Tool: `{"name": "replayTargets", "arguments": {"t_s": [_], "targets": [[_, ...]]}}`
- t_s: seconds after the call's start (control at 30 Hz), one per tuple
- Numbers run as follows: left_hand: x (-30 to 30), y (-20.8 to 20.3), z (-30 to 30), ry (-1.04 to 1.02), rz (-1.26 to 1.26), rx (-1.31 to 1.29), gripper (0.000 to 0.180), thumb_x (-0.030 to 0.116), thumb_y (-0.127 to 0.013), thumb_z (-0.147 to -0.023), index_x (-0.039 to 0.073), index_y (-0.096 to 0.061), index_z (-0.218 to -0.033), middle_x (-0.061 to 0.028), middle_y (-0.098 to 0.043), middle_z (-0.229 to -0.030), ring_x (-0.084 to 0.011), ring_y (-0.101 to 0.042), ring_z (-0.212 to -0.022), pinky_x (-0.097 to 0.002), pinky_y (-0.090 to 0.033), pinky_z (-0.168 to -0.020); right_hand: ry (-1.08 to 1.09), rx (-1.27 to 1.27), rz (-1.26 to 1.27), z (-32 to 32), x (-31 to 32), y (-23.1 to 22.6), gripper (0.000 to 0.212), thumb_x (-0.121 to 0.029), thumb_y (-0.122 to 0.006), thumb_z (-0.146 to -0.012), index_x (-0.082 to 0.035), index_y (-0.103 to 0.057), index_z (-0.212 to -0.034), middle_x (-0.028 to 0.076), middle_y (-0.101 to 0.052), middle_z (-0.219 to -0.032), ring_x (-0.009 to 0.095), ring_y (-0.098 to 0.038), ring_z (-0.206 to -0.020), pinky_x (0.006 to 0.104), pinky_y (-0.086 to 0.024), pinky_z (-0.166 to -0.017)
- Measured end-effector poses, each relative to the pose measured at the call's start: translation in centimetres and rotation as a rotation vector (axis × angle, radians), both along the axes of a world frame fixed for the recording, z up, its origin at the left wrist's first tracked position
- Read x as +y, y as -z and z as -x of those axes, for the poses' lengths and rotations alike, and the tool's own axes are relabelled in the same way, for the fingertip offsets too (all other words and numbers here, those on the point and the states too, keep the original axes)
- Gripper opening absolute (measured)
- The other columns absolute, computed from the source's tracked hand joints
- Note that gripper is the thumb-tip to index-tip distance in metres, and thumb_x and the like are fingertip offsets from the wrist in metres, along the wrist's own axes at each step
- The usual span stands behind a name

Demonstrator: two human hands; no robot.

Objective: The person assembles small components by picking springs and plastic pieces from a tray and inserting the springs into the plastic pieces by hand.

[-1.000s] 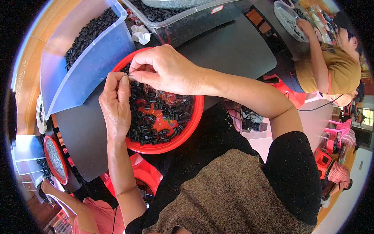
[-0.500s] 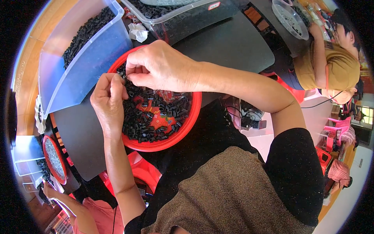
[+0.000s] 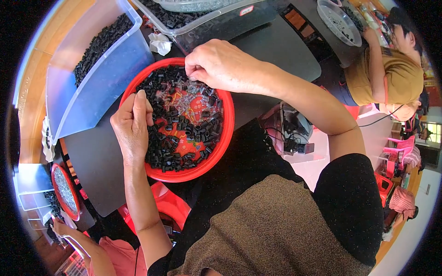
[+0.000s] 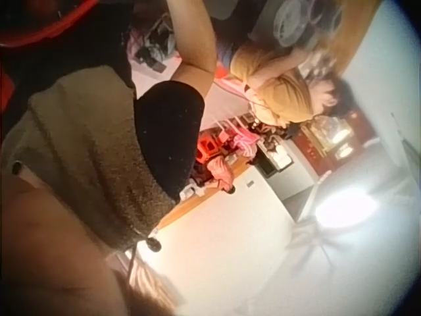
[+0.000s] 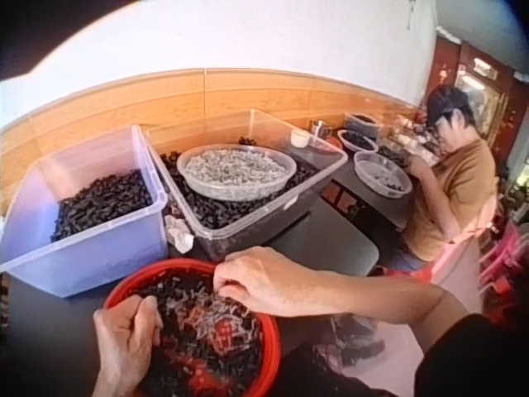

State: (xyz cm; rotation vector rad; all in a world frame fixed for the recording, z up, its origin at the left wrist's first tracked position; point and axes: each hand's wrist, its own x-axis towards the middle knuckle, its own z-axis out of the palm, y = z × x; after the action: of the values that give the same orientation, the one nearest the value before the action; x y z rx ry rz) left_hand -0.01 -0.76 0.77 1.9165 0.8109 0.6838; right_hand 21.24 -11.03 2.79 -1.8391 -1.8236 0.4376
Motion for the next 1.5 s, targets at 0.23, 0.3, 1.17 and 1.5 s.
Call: {"name": "replayTargets", "arguments": {"t_s": [0.23,0.3,1.17,1.5], "targets": [[0.2,0.1,-0.1,-0.014,-0.074,0.015,0.039,0.024,-0.06,-0.097,0.0,-0.052,-0.067,-0.0018,-0.049,-0.054,-0.0062,-0.042,-0.05,-0.0262,-0.036,-0.047,-0.013,-0.202,-0.052,1.4,1.1,1.1,0.009,-0.009,-0.063,-0.084,-0.002,-0.064,-0.089,0.013,-0.063,-0.085,0.035,-0.064,-0.079,0.0438,-0.051,-0.07],[0.2,0.2,-0.1,-0.017,-0.07,0.011,0.038,0.023,-0.06,-0.096,0.0,-0.052,-0.067,-0.002,-0.049,-0.055,-0.0063,-0.041,-0.051,-0.0263,-0.036,-0.047,-0.012,-0.256,-0.047,1.9,1.7,1.3,0.009,-0.01,-0.06,-0.086,-0.003,-0.065,-0.087,0.012,-0.062,-0.084,0.034,-0.064,-0.078,0.0445,-0.052,-0.069],[0.3,0.9,-0.4,0.075,-0.035,0.009,0.015,0.012,-0.062,-0.092,-0.001,-0.066,-0.1,-0.0057,-0.064,-0.067,-0.0103,-0.059,-0.06,-0.026,-0.047,-0.055,-0.114,0.054,-0.127,2.7,2.0,1.5,0.016,-0.009,-0.068,-0.078,0.0,-0.058,-0.086,0.012,-0.059,-0.084,0.031,-0.062,-0.073,0.0385,-0.051,-0.066],[1.4,0.4,0.4,0.268,0.474,-0.106,0.013,0.012,-0.059,-0.095,0.001,-0.065,-0.097,-0.0018,-0.065,-0.073,-0.0025,-0.044,-0.055,-0.0189,-0.036,-0.051,-0.232,0.075,-0.452,3.9,2.0,1.2,0.021,-0.001,-0.069,-0.08,-0.003,-0.061,-0.1,0.009,-0.065,-0.084,0.022,-0.068,-0.075,0.032,-0.055,-0.064]]}}
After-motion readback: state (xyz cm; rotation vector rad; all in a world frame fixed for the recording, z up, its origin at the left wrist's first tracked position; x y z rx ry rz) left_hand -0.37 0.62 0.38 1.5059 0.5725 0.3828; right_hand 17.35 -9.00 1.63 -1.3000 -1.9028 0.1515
